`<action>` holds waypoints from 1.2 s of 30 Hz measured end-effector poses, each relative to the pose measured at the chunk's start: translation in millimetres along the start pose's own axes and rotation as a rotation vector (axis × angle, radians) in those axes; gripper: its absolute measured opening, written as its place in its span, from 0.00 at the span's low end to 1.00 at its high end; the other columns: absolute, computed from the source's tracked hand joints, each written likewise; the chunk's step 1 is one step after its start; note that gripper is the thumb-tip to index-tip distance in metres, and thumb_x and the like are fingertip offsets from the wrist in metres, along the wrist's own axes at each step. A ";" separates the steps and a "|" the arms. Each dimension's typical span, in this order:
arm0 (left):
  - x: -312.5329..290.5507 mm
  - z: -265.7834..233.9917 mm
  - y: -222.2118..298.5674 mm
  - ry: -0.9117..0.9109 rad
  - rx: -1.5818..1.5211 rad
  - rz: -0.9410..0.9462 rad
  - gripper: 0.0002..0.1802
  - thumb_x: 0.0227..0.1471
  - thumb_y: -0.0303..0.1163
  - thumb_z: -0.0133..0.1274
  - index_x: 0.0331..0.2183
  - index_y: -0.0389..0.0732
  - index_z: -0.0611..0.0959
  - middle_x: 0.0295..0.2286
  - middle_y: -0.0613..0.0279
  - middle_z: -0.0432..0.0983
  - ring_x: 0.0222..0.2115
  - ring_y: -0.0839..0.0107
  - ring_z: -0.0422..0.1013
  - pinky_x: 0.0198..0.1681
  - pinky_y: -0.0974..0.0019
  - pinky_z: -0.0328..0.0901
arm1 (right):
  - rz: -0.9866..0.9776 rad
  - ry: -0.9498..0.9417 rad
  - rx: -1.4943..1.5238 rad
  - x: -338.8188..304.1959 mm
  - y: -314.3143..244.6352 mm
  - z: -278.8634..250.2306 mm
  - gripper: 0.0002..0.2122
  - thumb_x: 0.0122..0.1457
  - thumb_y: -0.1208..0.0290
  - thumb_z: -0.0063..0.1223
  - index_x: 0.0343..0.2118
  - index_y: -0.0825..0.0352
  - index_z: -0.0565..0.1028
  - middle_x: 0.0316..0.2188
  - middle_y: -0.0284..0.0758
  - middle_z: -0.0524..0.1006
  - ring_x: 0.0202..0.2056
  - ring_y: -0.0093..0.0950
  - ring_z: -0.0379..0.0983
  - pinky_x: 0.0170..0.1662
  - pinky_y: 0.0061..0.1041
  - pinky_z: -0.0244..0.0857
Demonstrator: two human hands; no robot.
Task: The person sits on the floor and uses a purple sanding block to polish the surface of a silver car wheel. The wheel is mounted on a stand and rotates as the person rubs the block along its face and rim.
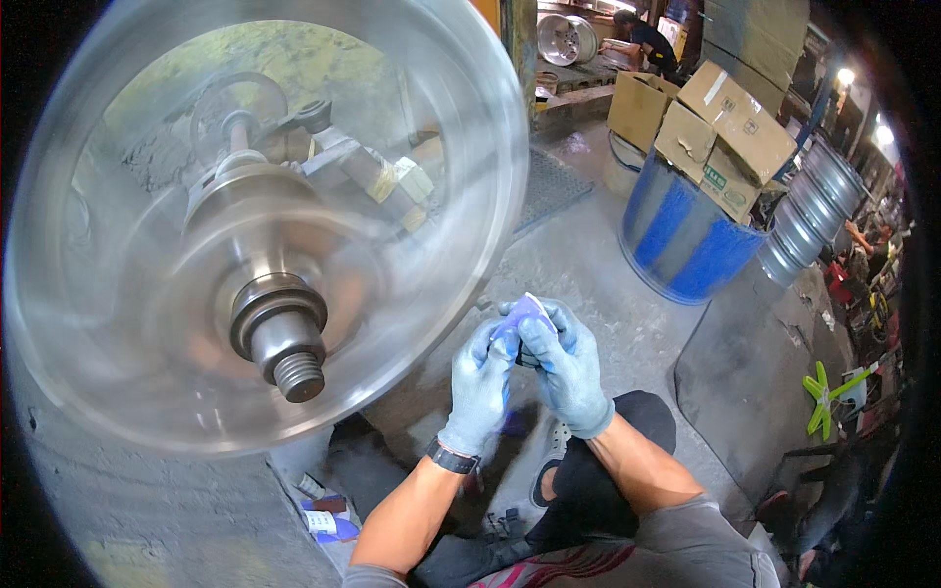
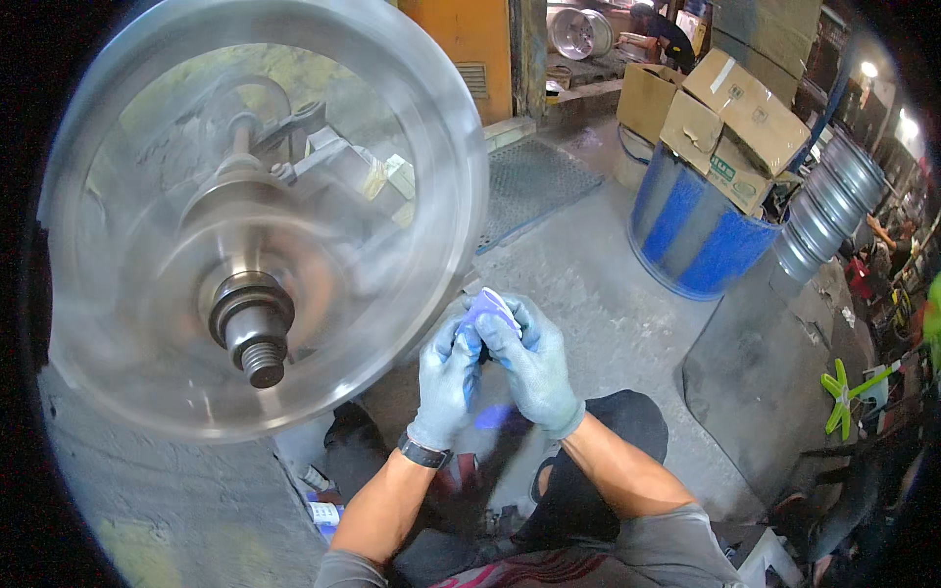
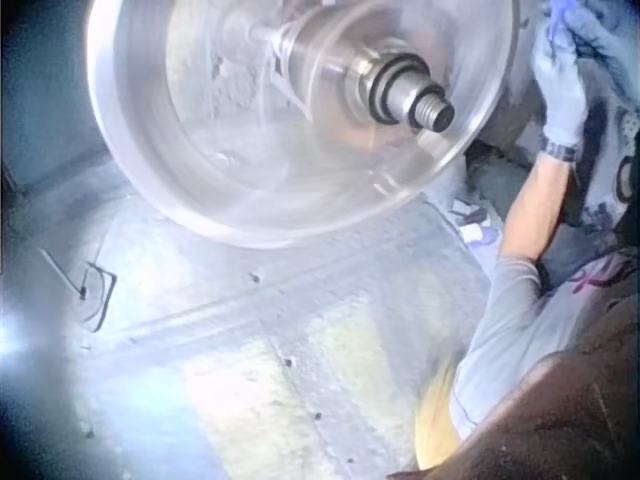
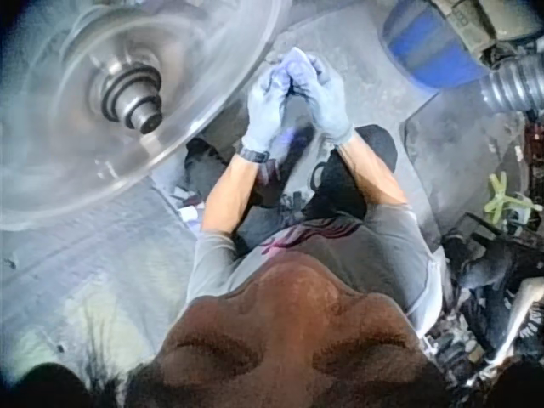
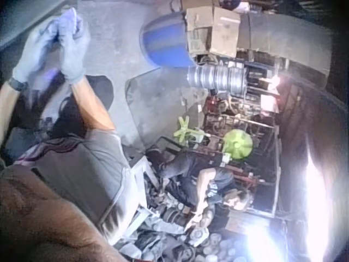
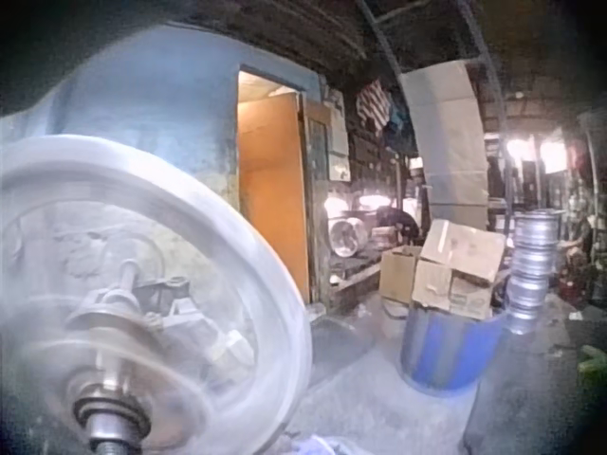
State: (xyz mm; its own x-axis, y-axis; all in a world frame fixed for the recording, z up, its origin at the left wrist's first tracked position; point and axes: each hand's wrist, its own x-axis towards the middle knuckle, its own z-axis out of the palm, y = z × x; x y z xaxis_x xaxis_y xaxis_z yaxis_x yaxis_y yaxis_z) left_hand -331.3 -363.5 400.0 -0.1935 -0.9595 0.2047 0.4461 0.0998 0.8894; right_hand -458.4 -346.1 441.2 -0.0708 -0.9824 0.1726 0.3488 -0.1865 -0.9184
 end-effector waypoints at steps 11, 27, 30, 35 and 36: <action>-4.6 5.0 4.2 -0.087 0.359 -0.103 0.21 0.73 0.37 0.51 0.57 0.32 0.79 0.43 0.60 0.83 0.43 0.75 0.77 0.49 0.67 0.72 | -0.285 0.323 -0.200 35.2 1.1 -9.6 0.12 0.72 0.68 0.59 0.52 0.71 0.79 0.39 0.30 0.80 0.39 0.18 0.75 0.43 0.21 0.72; -22.5 -17.2 -4.0 -0.010 0.409 -0.113 0.16 0.72 0.31 0.50 0.54 0.33 0.82 0.42 0.60 0.83 0.41 0.74 0.79 0.48 0.67 0.74 | -0.842 0.455 -0.702 112.1 -41.4 22.0 0.10 0.65 0.75 0.64 0.48 0.67 0.82 0.44 0.38 0.82 0.43 0.32 0.80 0.49 0.31 0.72; -22.7 -14.1 2.4 0.011 0.405 -0.115 0.15 0.71 0.30 0.52 0.53 0.33 0.82 0.38 0.59 0.84 0.38 0.76 0.78 0.45 0.68 0.73 | -0.830 0.477 -0.687 113.3 -41.4 22.8 0.10 0.64 0.75 0.63 0.48 0.67 0.82 0.43 0.39 0.82 0.44 0.34 0.79 0.50 0.32 0.72; -26.7 -16.5 -0.8 -0.004 0.430 -0.133 0.15 0.71 0.29 0.51 0.53 0.32 0.82 0.43 0.60 0.83 0.43 0.75 0.79 0.48 0.68 0.73 | -0.834 0.486 -0.646 117.3 -36.7 25.1 0.10 0.65 0.75 0.63 0.47 0.67 0.82 0.43 0.39 0.82 0.44 0.34 0.78 0.50 0.33 0.71; -27.2 -16.5 0.2 -0.004 0.451 -0.135 0.15 0.71 0.29 0.51 0.53 0.32 0.82 0.43 0.60 0.83 0.43 0.75 0.79 0.48 0.68 0.72 | -0.842 0.487 -0.645 118.7 -36.5 25.9 0.10 0.65 0.75 0.63 0.47 0.67 0.82 0.43 0.39 0.82 0.44 0.35 0.78 0.50 0.33 0.71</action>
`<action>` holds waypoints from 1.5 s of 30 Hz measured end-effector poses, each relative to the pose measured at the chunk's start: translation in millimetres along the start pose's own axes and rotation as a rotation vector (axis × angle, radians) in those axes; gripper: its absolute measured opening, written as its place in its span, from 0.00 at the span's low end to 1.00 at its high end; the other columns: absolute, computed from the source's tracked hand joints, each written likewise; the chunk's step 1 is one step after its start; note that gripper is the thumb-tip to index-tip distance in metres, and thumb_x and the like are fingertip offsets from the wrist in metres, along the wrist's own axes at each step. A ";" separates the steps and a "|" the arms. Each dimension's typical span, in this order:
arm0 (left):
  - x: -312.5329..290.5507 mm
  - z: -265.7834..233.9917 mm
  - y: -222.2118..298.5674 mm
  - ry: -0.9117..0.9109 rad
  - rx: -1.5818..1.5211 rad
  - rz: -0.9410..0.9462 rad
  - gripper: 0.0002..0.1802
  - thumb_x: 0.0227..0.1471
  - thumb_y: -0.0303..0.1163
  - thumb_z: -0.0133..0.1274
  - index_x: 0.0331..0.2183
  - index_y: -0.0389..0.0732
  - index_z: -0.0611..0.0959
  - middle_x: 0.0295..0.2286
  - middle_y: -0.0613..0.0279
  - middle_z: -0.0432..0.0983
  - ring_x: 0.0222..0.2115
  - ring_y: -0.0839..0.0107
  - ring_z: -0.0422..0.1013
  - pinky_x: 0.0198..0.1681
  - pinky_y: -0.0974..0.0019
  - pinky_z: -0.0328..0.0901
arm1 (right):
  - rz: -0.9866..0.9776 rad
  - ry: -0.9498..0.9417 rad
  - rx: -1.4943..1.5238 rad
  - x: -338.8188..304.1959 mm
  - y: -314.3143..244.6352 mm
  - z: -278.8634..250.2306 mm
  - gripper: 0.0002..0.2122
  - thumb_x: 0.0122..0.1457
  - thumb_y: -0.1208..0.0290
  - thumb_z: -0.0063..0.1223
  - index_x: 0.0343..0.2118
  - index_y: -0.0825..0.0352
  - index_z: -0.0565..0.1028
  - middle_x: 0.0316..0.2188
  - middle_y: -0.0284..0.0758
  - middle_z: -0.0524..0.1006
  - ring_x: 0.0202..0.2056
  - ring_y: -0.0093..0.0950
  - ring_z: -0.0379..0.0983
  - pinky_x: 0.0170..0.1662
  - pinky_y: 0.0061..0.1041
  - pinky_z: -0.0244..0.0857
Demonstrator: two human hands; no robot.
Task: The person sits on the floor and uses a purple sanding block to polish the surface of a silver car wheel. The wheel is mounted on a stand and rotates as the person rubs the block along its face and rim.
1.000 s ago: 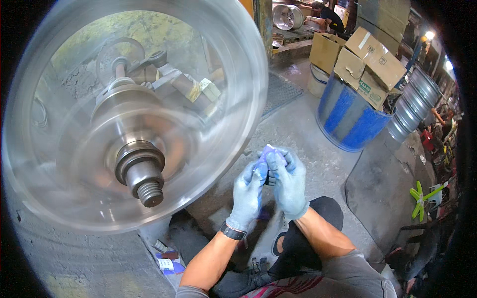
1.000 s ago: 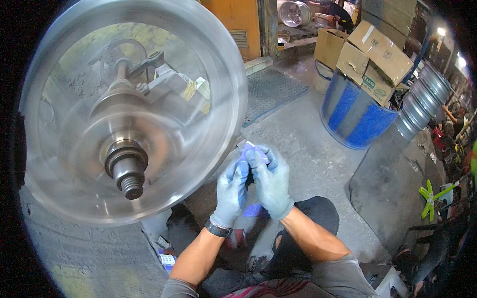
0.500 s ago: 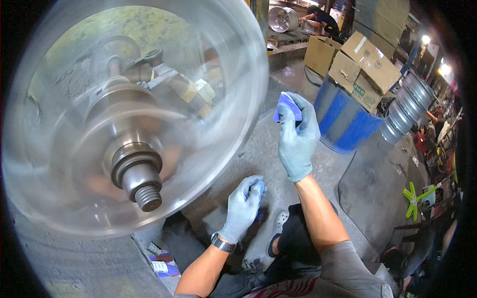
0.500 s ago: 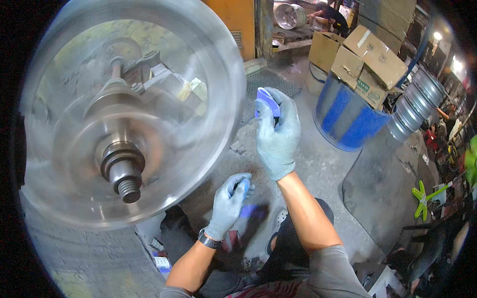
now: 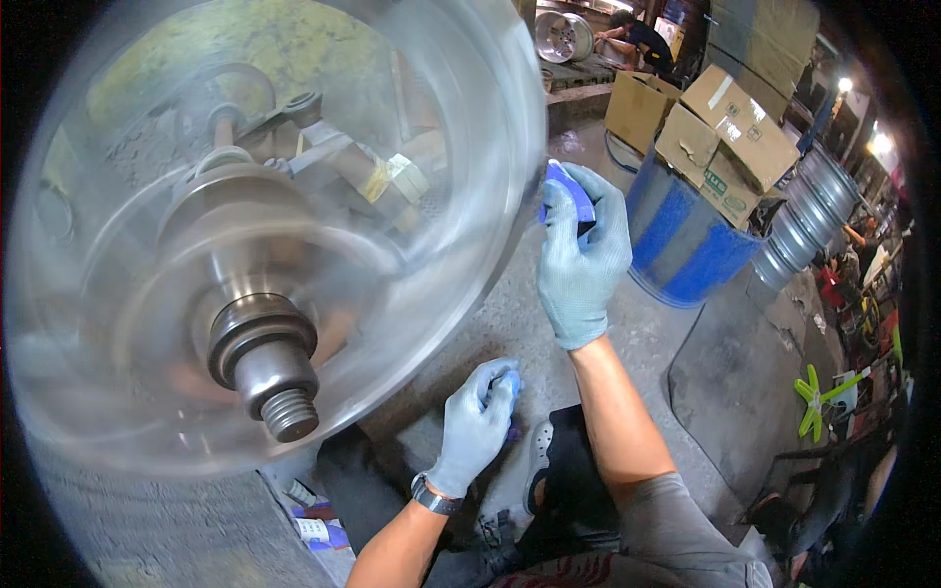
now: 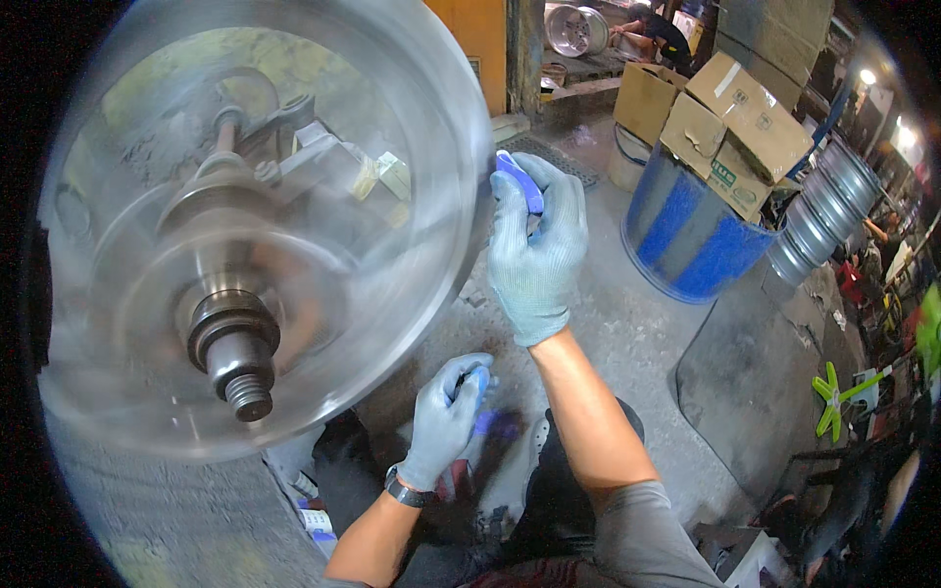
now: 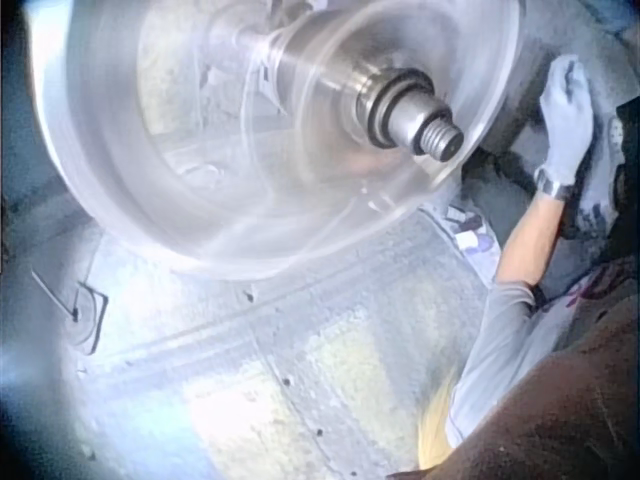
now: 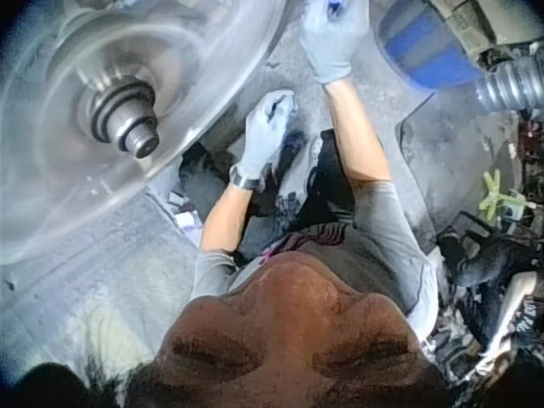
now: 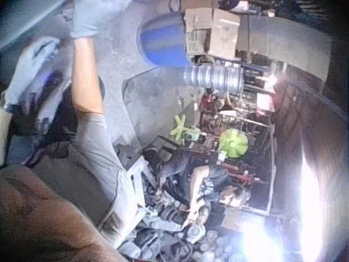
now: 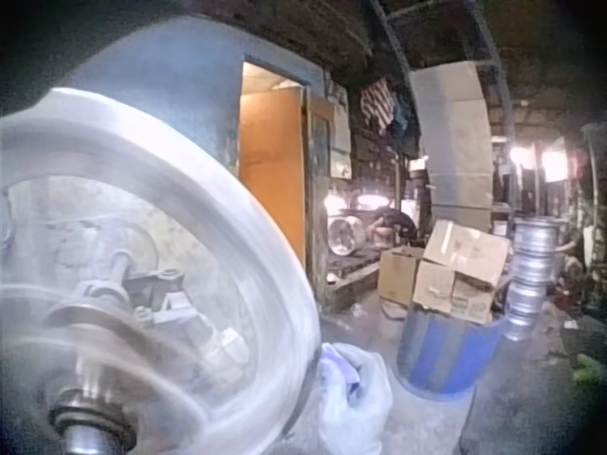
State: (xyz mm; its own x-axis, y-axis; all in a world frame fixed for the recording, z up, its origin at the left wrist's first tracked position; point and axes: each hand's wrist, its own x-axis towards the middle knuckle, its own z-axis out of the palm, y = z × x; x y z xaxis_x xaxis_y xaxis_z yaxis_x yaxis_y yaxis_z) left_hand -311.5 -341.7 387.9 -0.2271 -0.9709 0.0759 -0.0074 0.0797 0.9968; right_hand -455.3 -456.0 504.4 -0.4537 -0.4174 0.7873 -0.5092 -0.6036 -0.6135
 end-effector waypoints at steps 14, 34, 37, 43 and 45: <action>-0.7 -0.7 2.4 -0.016 0.015 0.010 0.14 0.70 0.27 0.51 0.52 0.31 0.83 0.44 0.59 0.82 0.43 0.73 0.80 0.49 0.67 0.73 | 0.015 0.007 0.010 2.2 4.0 3.0 0.09 0.64 0.75 0.63 0.46 0.67 0.83 0.41 0.39 0.82 0.43 0.34 0.79 0.49 0.32 0.71; -2.8 -1.3 -3.4 -0.043 0.018 -0.037 0.14 0.71 0.27 0.51 0.53 0.32 0.82 0.45 0.61 0.82 0.44 0.75 0.78 0.50 0.68 0.73 | 0.035 -0.005 0.030 3.7 6.4 2.9 0.08 0.65 0.74 0.62 0.46 0.67 0.82 0.41 0.38 0.82 0.42 0.30 0.79 0.49 0.31 0.72; -2.9 -2.3 -3.1 -0.029 0.016 -0.037 0.14 0.70 0.26 0.51 0.53 0.32 0.82 0.44 0.61 0.82 0.44 0.76 0.78 0.50 0.68 0.72 | 0.081 -0.028 0.069 4.7 1.0 1.6 0.08 0.65 0.75 0.62 0.46 0.68 0.82 0.41 0.37 0.82 0.42 0.28 0.79 0.48 0.29 0.72; -1.8 3.1 -5.4 0.031 0.023 0.046 0.14 0.69 0.30 0.55 0.50 0.33 0.84 0.35 0.57 0.84 0.33 0.77 0.76 0.40 0.68 0.73 | 0.085 -0.025 0.110 4.0 6.9 0.9 0.09 0.65 0.75 0.63 0.46 0.68 0.82 0.41 0.37 0.82 0.41 0.27 0.79 0.48 0.28 0.72; -1.9 3.3 -6.7 0.036 0.024 0.058 0.14 0.68 0.30 0.55 0.50 0.33 0.84 0.35 0.57 0.84 0.32 0.77 0.76 0.39 0.68 0.73 | 0.076 -0.022 0.097 1.8 5.8 2.5 0.09 0.65 0.75 0.63 0.47 0.68 0.82 0.41 0.37 0.82 0.42 0.28 0.79 0.48 0.29 0.72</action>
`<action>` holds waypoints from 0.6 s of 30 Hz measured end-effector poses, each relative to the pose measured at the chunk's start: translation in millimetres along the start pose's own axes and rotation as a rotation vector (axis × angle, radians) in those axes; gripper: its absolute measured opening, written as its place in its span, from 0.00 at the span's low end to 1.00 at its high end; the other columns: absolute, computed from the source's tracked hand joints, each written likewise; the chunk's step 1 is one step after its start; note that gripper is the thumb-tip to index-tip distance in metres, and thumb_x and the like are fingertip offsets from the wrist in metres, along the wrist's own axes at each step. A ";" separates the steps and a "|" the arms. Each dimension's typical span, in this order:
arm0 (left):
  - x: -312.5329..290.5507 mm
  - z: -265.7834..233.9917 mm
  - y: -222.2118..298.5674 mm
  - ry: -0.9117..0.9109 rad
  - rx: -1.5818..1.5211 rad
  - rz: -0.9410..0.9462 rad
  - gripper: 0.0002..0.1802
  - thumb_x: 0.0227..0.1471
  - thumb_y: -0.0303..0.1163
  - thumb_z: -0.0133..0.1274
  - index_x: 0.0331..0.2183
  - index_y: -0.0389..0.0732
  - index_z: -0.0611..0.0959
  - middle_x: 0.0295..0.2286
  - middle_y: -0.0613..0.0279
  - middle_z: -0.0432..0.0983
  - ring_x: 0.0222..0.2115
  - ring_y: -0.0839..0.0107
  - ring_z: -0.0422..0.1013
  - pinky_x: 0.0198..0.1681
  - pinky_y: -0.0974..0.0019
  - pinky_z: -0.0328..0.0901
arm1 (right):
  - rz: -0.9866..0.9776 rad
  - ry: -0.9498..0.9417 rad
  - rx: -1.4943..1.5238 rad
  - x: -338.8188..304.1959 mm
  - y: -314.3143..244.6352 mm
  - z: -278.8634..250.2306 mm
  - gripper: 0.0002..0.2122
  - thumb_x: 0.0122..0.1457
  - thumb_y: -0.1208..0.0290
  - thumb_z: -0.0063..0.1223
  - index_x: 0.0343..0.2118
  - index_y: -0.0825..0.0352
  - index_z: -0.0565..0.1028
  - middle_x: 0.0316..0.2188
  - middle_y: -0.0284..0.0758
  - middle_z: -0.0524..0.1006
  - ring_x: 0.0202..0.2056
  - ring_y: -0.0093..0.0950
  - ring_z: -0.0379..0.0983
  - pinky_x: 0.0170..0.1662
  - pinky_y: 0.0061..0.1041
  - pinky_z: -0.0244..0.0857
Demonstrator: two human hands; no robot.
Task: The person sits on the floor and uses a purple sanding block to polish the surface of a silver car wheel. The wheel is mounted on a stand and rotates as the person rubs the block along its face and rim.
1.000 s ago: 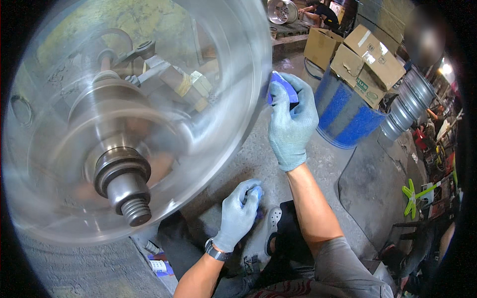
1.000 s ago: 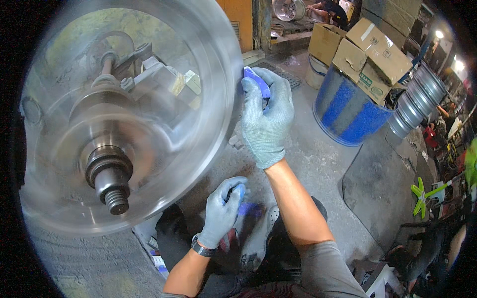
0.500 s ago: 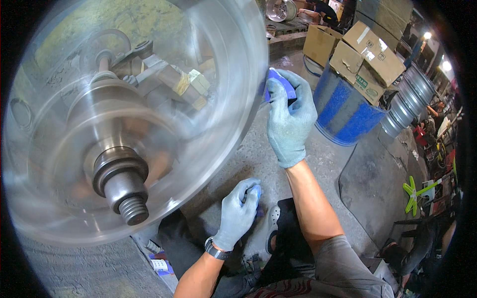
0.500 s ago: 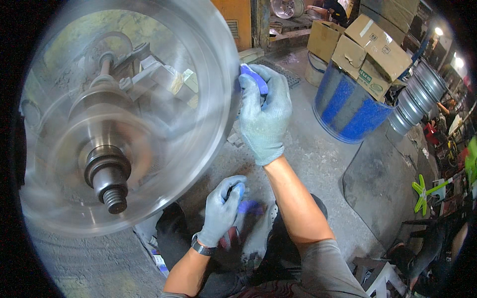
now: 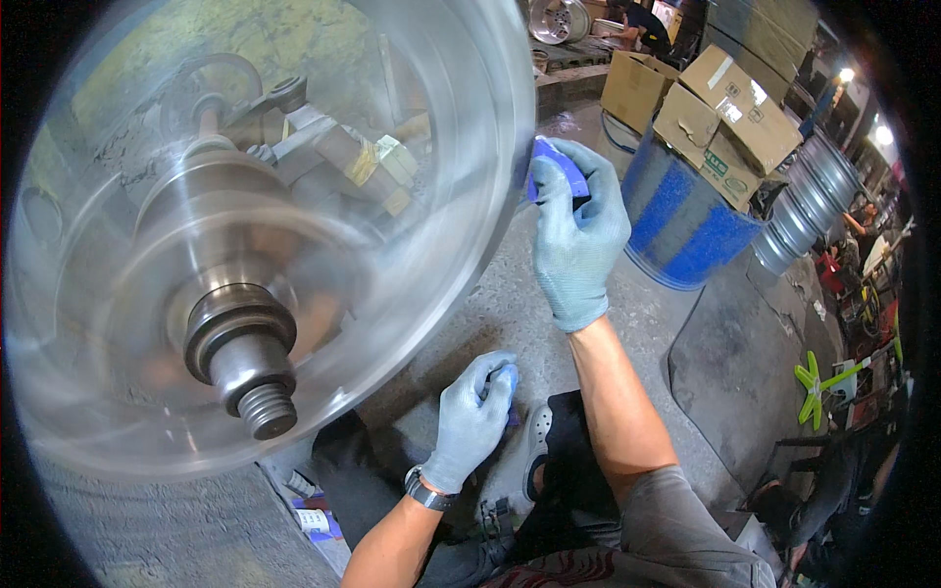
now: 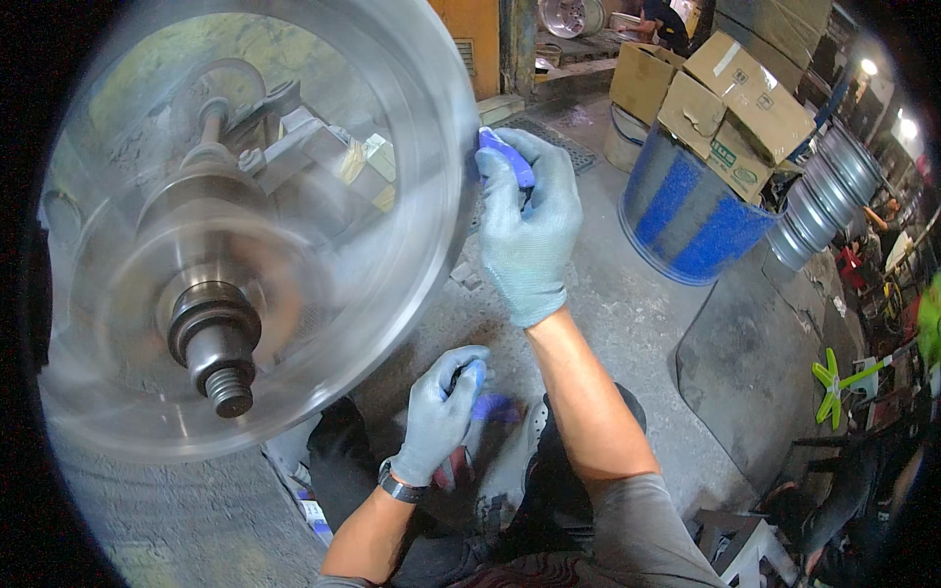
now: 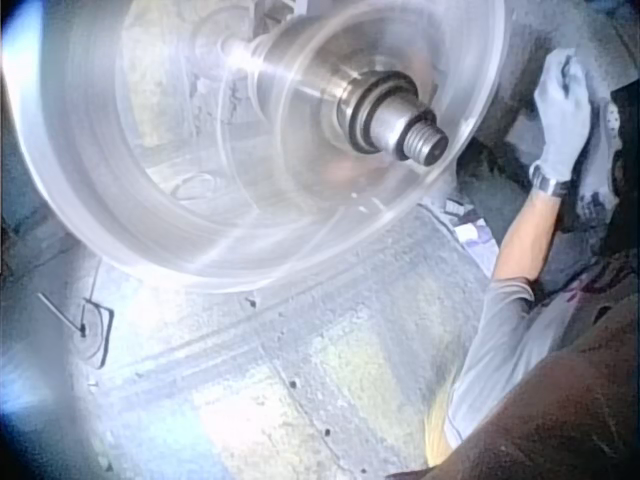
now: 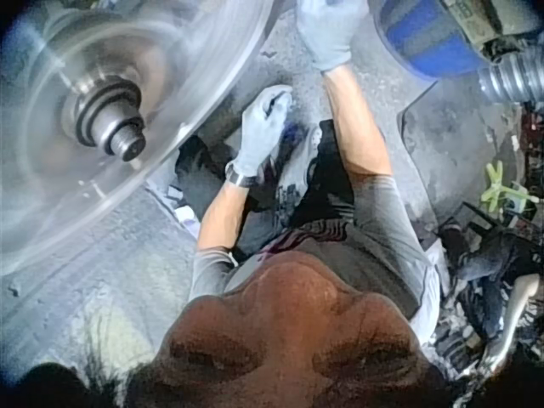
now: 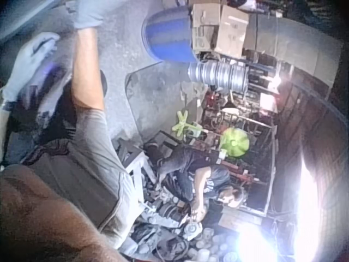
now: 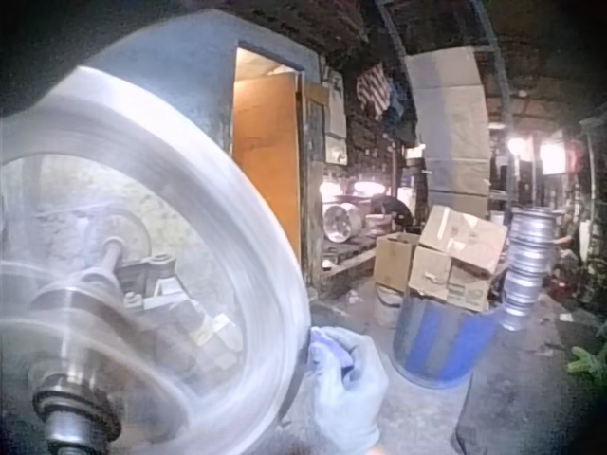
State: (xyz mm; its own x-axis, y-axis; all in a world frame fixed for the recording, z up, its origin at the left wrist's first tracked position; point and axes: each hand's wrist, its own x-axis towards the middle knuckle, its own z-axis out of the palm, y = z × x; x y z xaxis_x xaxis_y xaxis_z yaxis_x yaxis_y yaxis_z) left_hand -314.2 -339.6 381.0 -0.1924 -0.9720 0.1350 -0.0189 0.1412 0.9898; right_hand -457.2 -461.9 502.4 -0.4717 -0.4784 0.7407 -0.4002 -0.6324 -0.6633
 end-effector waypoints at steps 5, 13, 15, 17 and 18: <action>-0.5 0.5 0.4 0.005 0.003 0.004 0.14 0.68 0.30 0.55 0.50 0.33 0.84 0.35 0.57 0.84 0.32 0.77 0.76 0.39 0.68 0.73 | -0.048 0.014 -0.093 -2.1 2.0 0.0 0.10 0.64 0.75 0.64 0.47 0.67 0.83 0.42 0.38 0.82 0.42 0.31 0.80 0.48 0.30 0.73; 0.0 -2.4 3.7 0.015 0.048 0.036 0.13 0.67 0.30 0.55 0.49 0.33 0.84 0.36 0.52 0.83 0.30 0.75 0.75 0.36 0.66 0.72 | -0.043 0.049 -0.106 -8.4 -4.5 5.4 0.09 0.63 0.75 0.64 0.45 0.67 0.83 0.41 0.39 0.83 0.42 0.33 0.79 0.48 0.32 0.72; 0.1 -1.4 7.5 0.006 0.074 0.045 0.13 0.66 0.29 0.55 0.49 0.33 0.84 0.37 0.50 0.84 0.30 0.71 0.78 0.38 0.65 0.73 | -0.082 0.038 -0.145 -8.5 -3.5 2.8 0.08 0.64 0.75 0.64 0.45 0.68 0.83 0.40 0.39 0.82 0.41 0.33 0.79 0.47 0.31 0.72; 0.1 -4.0 9.5 -0.015 0.078 0.018 0.14 0.68 0.29 0.53 0.50 0.33 0.84 0.38 0.55 0.83 0.35 0.74 0.77 0.43 0.67 0.72 | -0.119 0.022 -0.180 -10.1 -4.9 3.4 0.08 0.64 0.75 0.64 0.45 0.68 0.83 0.40 0.39 0.82 0.41 0.32 0.79 0.46 0.30 0.72; -0.5 -5.1 9.4 -0.038 0.090 -0.009 0.14 0.69 0.28 0.52 0.52 0.33 0.83 0.40 0.60 0.83 0.40 0.78 0.75 0.48 0.69 0.72 | -0.099 0.040 -0.158 -11.3 -7.9 5.3 0.08 0.65 0.75 0.63 0.45 0.68 0.83 0.39 0.38 0.82 0.40 0.30 0.79 0.45 0.29 0.72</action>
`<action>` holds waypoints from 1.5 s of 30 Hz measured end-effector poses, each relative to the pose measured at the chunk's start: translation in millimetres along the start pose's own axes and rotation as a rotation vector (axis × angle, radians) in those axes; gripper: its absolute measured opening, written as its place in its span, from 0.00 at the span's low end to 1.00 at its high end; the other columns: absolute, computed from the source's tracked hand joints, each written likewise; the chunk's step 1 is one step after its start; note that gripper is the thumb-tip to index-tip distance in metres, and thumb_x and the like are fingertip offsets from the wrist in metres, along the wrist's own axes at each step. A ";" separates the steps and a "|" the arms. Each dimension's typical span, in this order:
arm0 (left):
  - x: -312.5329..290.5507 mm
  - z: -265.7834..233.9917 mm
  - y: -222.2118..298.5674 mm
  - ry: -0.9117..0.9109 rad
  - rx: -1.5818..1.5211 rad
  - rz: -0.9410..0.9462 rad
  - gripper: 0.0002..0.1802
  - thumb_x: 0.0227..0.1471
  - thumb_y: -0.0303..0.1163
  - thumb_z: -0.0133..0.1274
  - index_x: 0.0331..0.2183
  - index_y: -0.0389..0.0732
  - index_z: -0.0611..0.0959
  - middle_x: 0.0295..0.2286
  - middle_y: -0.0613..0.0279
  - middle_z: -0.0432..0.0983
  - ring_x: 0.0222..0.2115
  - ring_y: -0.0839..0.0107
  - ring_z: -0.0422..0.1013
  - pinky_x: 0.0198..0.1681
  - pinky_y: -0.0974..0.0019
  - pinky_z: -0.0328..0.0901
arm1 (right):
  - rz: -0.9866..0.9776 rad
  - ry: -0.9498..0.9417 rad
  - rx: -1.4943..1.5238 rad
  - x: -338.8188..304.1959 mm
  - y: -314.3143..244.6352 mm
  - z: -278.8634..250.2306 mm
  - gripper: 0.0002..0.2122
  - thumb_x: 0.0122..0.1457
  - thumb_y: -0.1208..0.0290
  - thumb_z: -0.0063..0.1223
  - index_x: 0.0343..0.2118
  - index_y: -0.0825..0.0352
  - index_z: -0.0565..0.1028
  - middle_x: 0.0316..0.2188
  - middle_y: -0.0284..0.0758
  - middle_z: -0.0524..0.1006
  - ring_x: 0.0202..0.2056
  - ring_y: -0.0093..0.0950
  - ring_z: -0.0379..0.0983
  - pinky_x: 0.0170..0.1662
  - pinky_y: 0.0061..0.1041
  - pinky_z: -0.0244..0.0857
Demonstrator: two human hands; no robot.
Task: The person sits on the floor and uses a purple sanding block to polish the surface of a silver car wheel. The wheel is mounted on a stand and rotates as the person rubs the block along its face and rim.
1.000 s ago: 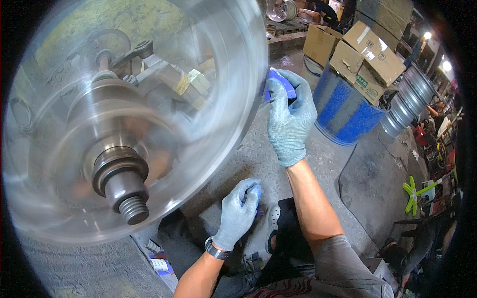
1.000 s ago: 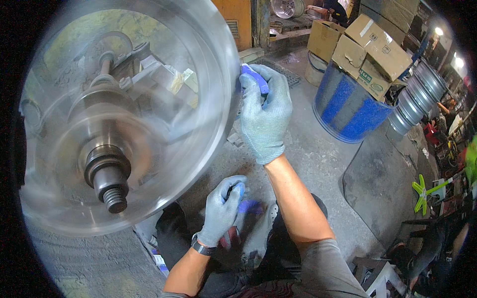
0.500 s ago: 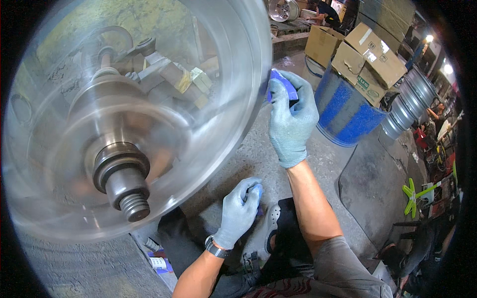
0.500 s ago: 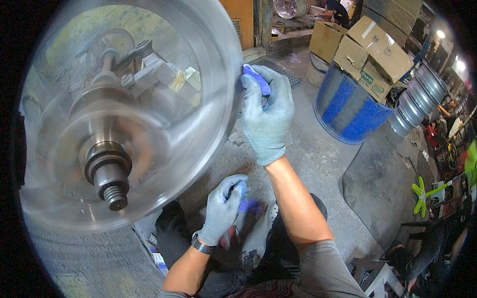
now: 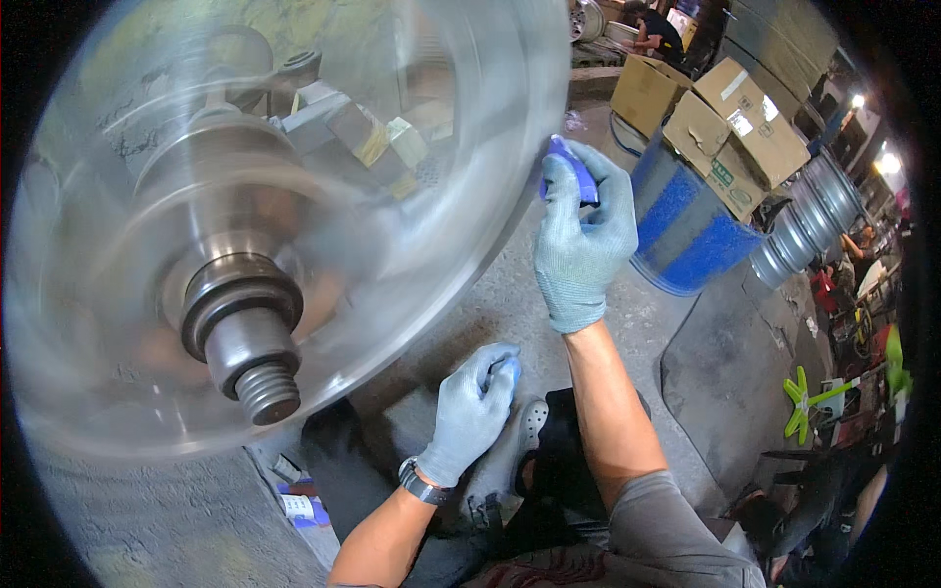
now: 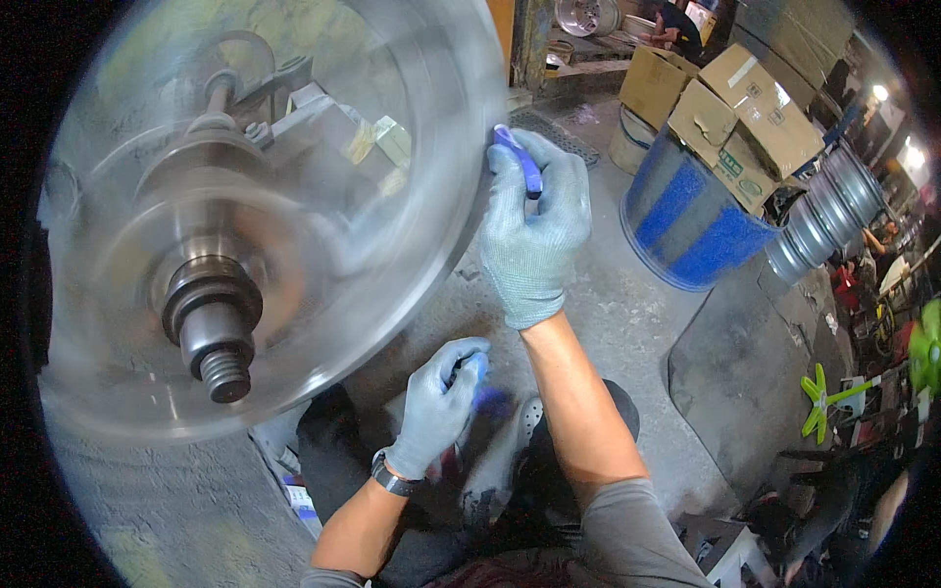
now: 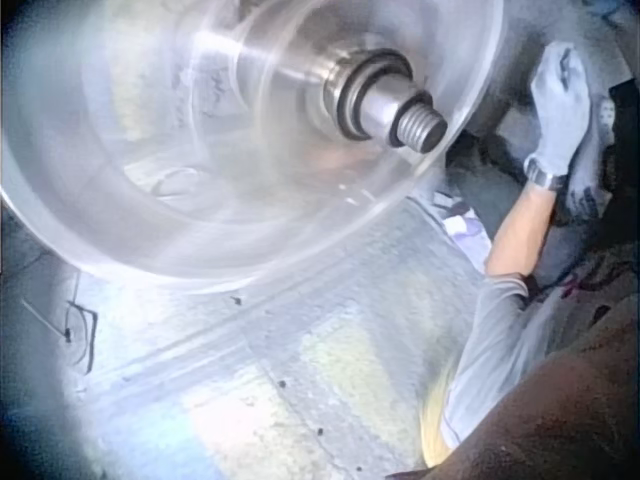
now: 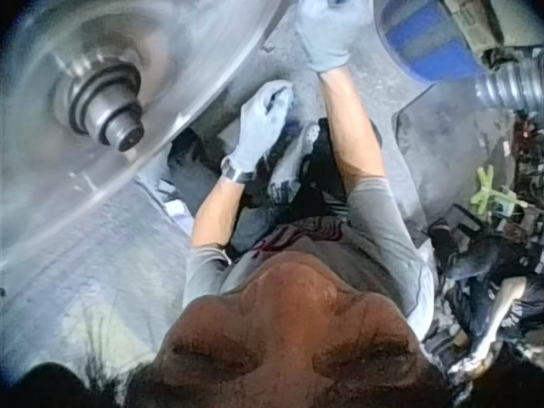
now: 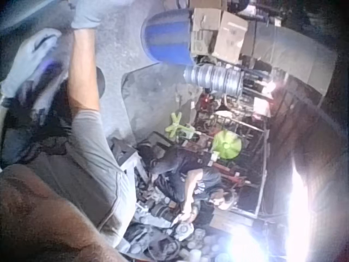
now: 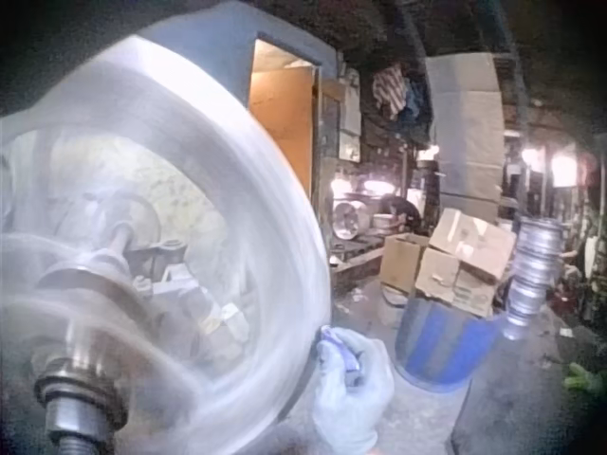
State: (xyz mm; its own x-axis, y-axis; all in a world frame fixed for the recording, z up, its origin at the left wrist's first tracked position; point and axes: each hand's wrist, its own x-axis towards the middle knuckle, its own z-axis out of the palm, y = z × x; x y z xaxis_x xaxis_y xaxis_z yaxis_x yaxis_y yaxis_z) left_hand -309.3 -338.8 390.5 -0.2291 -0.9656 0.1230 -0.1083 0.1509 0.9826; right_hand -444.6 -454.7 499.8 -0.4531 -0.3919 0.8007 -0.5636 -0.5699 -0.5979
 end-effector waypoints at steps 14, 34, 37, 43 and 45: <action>-1.9 2.6 1.7 0.065 -0.008 0.050 0.14 0.67 0.29 0.55 0.51 0.33 0.84 0.38 0.55 0.85 0.36 0.78 0.76 0.43 0.68 0.72 | 0.029 0.021 0.036 -3.9 3.2 0.9 0.08 0.66 0.73 0.64 0.45 0.69 0.84 0.38 0.34 0.82 0.36 0.21 0.76 0.40 0.24 0.69; -0.1 5.2 -0.1 0.062 -0.018 0.062 0.13 0.68 0.28 0.55 0.50 0.33 0.84 0.35 0.57 0.84 0.32 0.80 0.74 0.38 0.70 0.72 | 0.056 0.016 0.098 -8.1 -0.9 2.5 0.08 0.68 0.73 0.63 0.46 0.71 0.83 0.39 0.34 0.82 0.34 0.18 0.76 0.38 0.21 0.71; -0.7 5.8 -2.5 0.061 -0.016 0.052 0.13 0.68 0.28 0.55 0.50 0.33 0.84 0.35 0.57 0.84 0.32 0.80 0.74 0.37 0.69 0.72 | 0.043 0.006 -0.014 -8.1 4.5 -0.5 0.09 0.68 0.73 0.63 0.47 0.71 0.82 0.39 0.35 0.82 0.34 0.19 0.76 0.38 0.21 0.72; -2.7 2.9 -1.6 0.075 -0.028 0.039 0.13 0.67 0.28 0.55 0.50 0.33 0.84 0.36 0.56 0.84 0.34 0.79 0.76 0.40 0.69 0.73 | 0.048 0.003 0.054 -10.2 -1.1 3.8 0.09 0.68 0.73 0.63 0.47 0.72 0.82 0.40 0.36 0.82 0.36 0.19 0.76 0.39 0.21 0.72; -1.9 4.5 -1.5 0.066 -0.009 0.048 0.13 0.67 0.28 0.55 0.50 0.33 0.84 0.37 0.56 0.85 0.35 0.79 0.77 0.41 0.69 0.73 | 0.070 0.006 0.065 -9.5 -3.2 1.9 0.09 0.68 0.73 0.63 0.47 0.72 0.82 0.40 0.36 0.82 0.35 0.19 0.76 0.39 0.21 0.72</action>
State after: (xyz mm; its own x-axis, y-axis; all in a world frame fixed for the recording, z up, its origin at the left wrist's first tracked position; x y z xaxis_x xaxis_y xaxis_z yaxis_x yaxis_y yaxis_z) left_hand -313.1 -336.3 388.2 -0.1699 -0.9692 0.1783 -0.0899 0.1955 0.9766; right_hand -437.2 -450.6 494.2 -0.4937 -0.4283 0.7569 -0.4844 -0.5874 -0.6484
